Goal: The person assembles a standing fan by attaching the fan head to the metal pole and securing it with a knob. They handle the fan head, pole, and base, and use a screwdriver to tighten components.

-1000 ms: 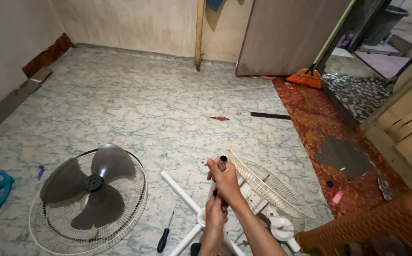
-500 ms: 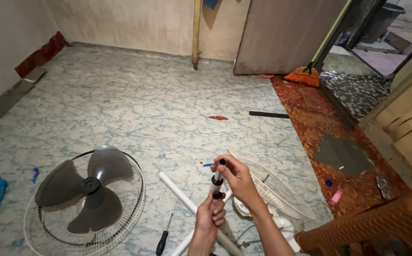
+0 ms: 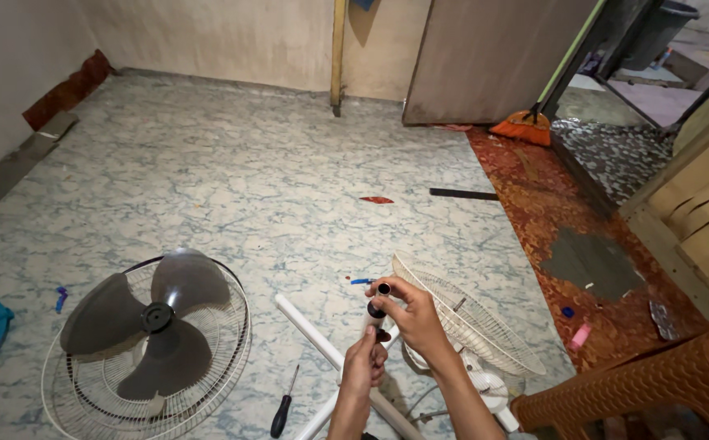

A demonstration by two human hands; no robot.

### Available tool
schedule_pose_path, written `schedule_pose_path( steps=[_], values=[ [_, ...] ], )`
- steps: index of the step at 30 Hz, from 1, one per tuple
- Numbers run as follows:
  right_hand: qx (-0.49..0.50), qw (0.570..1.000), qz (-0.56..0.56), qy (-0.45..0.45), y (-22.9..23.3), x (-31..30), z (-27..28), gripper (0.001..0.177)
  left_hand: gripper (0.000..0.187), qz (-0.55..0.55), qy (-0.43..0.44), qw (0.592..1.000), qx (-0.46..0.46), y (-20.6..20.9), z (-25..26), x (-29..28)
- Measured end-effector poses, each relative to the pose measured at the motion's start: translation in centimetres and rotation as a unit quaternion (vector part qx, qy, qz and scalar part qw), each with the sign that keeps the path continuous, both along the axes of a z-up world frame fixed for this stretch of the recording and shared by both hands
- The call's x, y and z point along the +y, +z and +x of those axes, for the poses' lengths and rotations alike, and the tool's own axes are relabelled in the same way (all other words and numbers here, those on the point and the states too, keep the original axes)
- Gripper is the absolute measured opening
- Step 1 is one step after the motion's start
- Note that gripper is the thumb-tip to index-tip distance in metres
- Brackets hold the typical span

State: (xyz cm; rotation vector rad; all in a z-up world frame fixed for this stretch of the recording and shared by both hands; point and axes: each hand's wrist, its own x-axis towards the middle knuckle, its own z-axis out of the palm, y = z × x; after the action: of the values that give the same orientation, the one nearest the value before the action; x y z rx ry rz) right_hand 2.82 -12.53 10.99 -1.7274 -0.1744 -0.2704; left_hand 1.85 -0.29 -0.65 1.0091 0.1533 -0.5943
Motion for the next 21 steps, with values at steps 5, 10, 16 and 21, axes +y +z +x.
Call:
schedule_pose_path(
  steps=[5,10,16,21],
  values=[
    [0.026,1.000,-0.017,-0.004,-0.2,-0.3,-0.1,0.017,0.049,0.005,-0.002,1.000,0.007,1.0,-0.4,0.2],
    [0.018,1.000,-0.025,0.003,-0.6,-0.2,-0.3,0.018,0.050,0.005,-0.002,1.000,-0.002,1.9,-0.8,0.5],
    [0.035,0.999,-0.007,0.009,-0.7,-0.2,-0.4,0.019,0.051,-0.006,-0.002,1.000,0.012,2.2,-0.9,0.5],
    [0.082,0.997,-0.016,-0.006,-0.9,-0.2,-0.9,0.023,0.050,-0.065,-0.005,0.997,0.027,1.5,-0.8,0.5]
  ],
)
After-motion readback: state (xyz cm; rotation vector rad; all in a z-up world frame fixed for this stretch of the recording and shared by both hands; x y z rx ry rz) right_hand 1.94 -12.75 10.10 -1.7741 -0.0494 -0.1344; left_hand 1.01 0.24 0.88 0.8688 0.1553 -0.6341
